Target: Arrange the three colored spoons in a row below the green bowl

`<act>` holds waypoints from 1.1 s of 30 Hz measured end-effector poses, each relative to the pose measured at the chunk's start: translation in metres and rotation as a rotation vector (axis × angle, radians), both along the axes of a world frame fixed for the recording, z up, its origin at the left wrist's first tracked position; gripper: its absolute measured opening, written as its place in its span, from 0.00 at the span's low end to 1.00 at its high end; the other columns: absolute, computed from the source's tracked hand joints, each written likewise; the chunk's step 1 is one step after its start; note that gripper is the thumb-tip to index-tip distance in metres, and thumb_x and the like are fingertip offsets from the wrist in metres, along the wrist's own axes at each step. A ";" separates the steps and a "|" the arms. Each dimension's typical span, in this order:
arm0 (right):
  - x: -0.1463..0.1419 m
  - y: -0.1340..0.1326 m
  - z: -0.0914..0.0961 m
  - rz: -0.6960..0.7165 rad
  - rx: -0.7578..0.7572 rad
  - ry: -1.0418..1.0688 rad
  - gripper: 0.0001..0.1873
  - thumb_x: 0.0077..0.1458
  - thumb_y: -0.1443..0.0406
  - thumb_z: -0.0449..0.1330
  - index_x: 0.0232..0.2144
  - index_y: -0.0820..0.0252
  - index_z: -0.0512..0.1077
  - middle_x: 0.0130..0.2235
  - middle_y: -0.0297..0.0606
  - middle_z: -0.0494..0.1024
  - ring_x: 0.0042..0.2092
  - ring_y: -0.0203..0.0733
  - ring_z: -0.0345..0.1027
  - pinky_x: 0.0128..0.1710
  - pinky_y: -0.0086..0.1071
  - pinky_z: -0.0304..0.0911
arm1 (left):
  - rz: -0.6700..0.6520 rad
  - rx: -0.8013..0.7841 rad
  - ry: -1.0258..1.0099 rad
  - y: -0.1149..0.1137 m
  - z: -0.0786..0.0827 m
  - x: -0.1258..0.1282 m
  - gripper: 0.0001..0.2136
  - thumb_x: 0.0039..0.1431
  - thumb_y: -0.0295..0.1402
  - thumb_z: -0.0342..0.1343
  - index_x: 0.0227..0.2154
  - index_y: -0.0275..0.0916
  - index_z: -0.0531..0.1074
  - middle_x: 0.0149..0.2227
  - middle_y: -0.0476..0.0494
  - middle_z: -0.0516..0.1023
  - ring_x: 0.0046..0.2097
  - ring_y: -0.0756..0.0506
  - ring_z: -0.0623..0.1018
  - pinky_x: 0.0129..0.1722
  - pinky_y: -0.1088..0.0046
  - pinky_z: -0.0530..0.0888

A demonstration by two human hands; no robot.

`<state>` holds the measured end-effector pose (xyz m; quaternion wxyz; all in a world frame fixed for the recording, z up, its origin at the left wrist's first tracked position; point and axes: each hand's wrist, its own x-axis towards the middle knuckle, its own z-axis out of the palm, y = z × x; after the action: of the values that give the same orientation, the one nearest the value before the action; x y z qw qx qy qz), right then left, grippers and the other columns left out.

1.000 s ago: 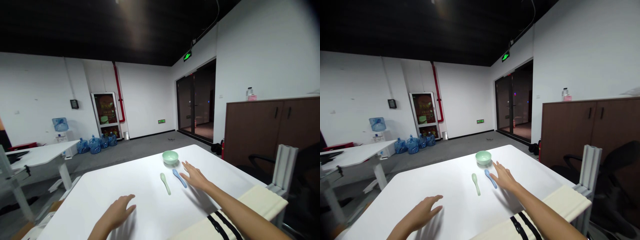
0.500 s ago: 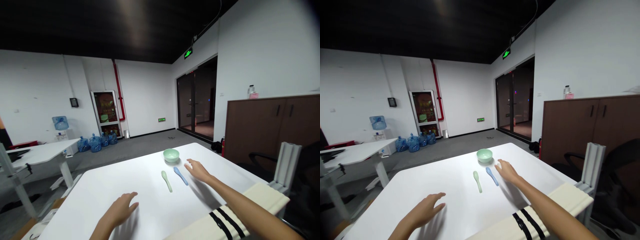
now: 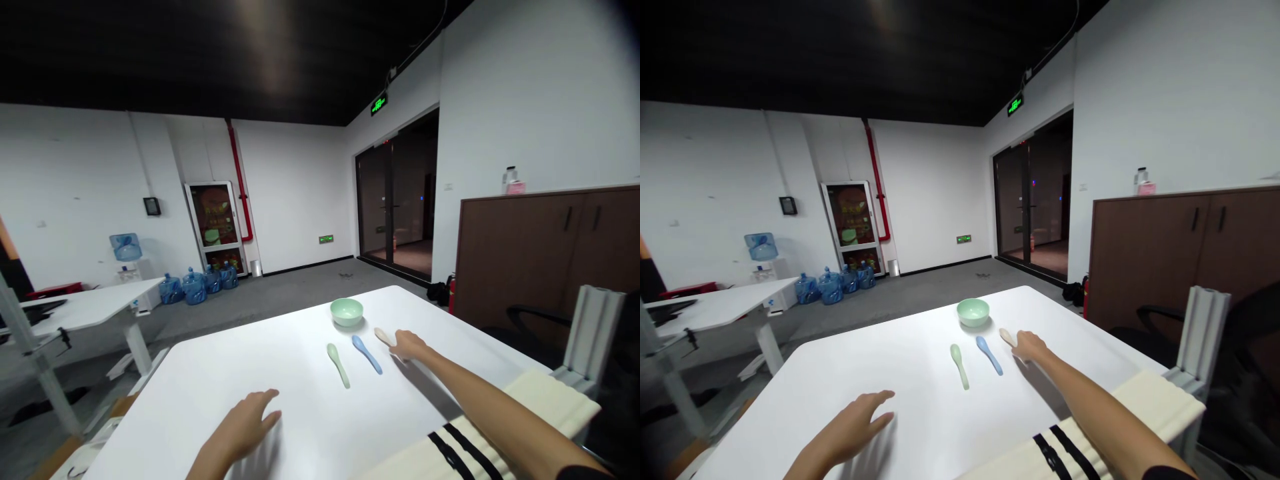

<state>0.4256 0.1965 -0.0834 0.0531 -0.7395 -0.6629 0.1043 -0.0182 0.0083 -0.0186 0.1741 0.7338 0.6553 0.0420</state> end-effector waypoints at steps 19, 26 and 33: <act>-0.041 0.050 0.057 -0.013 0.248 0.085 0.15 0.54 0.58 0.55 0.34 0.61 0.76 0.42 0.50 0.79 0.42 0.51 0.75 0.33 0.33 0.60 | 0.006 0.007 -0.006 -0.001 0.004 0.004 0.27 0.61 0.49 0.46 0.61 0.45 0.65 0.59 0.41 0.72 0.58 0.37 0.71 0.57 0.59 0.67; -0.087 0.083 0.048 -0.025 0.234 0.110 0.16 0.52 0.56 0.58 0.37 0.61 0.78 0.44 0.51 0.79 0.44 0.51 0.74 0.36 0.33 0.63 | 0.034 -0.004 -0.008 -0.001 0.002 0.001 0.27 0.61 0.49 0.46 0.61 0.47 0.65 0.58 0.40 0.72 0.58 0.37 0.72 0.57 0.58 0.67; -0.096 0.102 0.030 -0.028 0.210 0.107 0.18 0.50 0.57 0.60 0.40 0.60 0.77 0.46 0.51 0.79 0.45 0.53 0.75 0.37 0.35 0.65 | 0.041 -0.015 -0.039 0.004 -0.002 0.001 0.27 0.60 0.50 0.47 0.61 0.48 0.65 0.58 0.41 0.72 0.58 0.36 0.71 0.58 0.58 0.66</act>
<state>0.3293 0.2986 -0.0529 0.1671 -0.7325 -0.6559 0.0729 -0.0173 0.0121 -0.0205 0.1915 0.7180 0.6669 0.0551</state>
